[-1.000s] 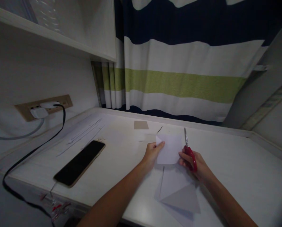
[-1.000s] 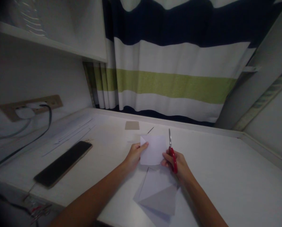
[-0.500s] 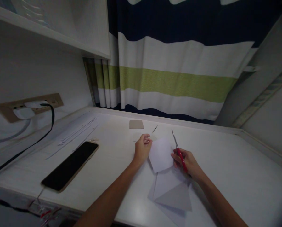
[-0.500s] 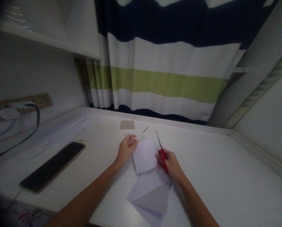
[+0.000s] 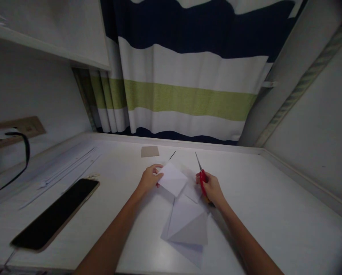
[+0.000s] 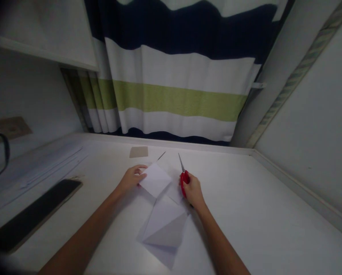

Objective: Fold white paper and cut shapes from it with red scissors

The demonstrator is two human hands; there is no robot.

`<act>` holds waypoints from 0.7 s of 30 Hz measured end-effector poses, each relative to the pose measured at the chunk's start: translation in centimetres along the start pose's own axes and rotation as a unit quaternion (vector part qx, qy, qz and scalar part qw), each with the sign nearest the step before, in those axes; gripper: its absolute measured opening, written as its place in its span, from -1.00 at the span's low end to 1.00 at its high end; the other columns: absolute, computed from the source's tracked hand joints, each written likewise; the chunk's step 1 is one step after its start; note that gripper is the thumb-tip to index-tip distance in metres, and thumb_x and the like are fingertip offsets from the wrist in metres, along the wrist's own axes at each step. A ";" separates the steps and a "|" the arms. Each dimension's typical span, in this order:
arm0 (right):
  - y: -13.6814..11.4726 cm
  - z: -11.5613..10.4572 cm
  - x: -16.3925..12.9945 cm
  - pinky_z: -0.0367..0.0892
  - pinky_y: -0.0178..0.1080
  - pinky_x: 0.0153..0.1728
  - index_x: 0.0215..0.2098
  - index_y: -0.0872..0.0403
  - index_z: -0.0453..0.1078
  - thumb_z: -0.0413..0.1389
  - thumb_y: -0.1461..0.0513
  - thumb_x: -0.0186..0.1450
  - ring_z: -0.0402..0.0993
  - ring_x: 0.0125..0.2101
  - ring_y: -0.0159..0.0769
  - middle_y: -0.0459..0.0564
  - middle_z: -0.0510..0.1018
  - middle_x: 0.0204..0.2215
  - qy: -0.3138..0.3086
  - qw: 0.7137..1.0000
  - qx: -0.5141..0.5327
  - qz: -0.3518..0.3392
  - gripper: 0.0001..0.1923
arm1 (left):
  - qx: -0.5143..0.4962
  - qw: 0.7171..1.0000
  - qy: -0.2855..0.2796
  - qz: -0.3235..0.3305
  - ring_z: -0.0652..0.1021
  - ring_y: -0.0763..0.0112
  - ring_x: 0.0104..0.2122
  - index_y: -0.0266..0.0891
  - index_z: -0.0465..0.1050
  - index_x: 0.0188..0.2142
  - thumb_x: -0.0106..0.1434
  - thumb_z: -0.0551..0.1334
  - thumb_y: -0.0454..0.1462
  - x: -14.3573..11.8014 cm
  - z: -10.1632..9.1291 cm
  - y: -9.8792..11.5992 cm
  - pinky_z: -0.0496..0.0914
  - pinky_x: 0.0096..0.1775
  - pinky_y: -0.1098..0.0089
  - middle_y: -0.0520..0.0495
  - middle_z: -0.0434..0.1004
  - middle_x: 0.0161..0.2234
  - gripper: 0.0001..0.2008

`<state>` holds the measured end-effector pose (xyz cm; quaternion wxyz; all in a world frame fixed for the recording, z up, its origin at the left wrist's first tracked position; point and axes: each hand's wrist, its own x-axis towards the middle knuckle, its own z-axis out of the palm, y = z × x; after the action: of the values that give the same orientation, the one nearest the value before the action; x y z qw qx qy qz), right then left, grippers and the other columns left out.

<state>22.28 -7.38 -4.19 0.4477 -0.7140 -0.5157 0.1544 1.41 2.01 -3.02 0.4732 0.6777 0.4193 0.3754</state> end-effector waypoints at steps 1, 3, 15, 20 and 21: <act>0.3 -0.3 0.2 0.23 -0.34 -0.49 -0.39 0.18 0.32 -0.05 0.21 0.05 0.37 -0.51 -0.32 0.01 0.46 -0.52 0.018 1.000 -0.020 0.004 -0.77 | 0.014 1.000 0.008 0.004 0.27 0.63 -0.77 -0.27 0.34 -0.25 -0.06 0.13 -0.31 0.0 -0.3 0.0 0.15 -0.68 0.54 0.14 0.25 -0.60 -0.69; 0.7 -1.0 0.4 0.23 -0.31 -0.44 -0.37 0.16 0.35 -0.01 0.23 0.01 0.38 -0.45 -0.26 0.05 0.48 -0.47 0.047 0.998 -0.047 0.015 -0.77 | 0.040 0.999 0.017 0.015 0.24 0.66 -0.81 -0.23 0.33 -0.23 -0.05 0.13 -0.28 0.0 -0.8 0.0 0.14 -0.69 0.54 0.16 0.22 -0.61 -0.68; 2.1 -3.8 1.4 0.20 -0.27 -0.36 -0.19 0.21 0.32 -0.02 0.19 0.07 0.39 -0.32 -0.17 0.16 0.47 -0.31 0.086 0.967 -0.225 0.085 -0.63 | 0.144 0.983 0.062 0.099 0.41 0.43 -0.47 -0.23 0.45 -0.49 -0.10 0.06 -0.37 0.4 -0.6 -0.4 0.29 -0.37 0.44 -0.03 0.41 -0.44 -0.79; 3.1 -3.9 1.5 0.18 -0.30 -0.37 -0.27 0.18 0.34 -0.02 0.21 0.08 0.39 -0.32 -0.19 0.14 0.48 -0.35 0.070 0.953 -0.274 0.106 -0.72 | 0.126 0.977 0.086 0.149 0.42 0.41 -0.38 -0.28 0.44 -0.40 -0.05 0.06 -0.34 0.2 -0.7 0.6 0.32 -0.32 0.43 -0.08 0.37 -0.33 -0.77; 3.2 -3.9 1.5 0.18 -0.31 -0.36 -0.29 0.17 0.34 -0.02 0.22 0.08 0.39 -0.32 -0.20 0.13 0.48 -0.36 0.066 0.951 -0.281 0.108 -0.74 | 0.117 0.975 0.092 0.164 0.42 0.40 -0.35 -0.28 0.44 -0.38 -0.04 0.08 -0.32 0.2 -0.6 0.8 0.32 -0.30 0.42 -0.09 0.36 -0.31 -0.77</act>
<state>27.50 -8.16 -4.28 0.2425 -0.8707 -0.4279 0.0033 1.06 2.23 -2.07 0.2822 0.7503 0.3851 0.4572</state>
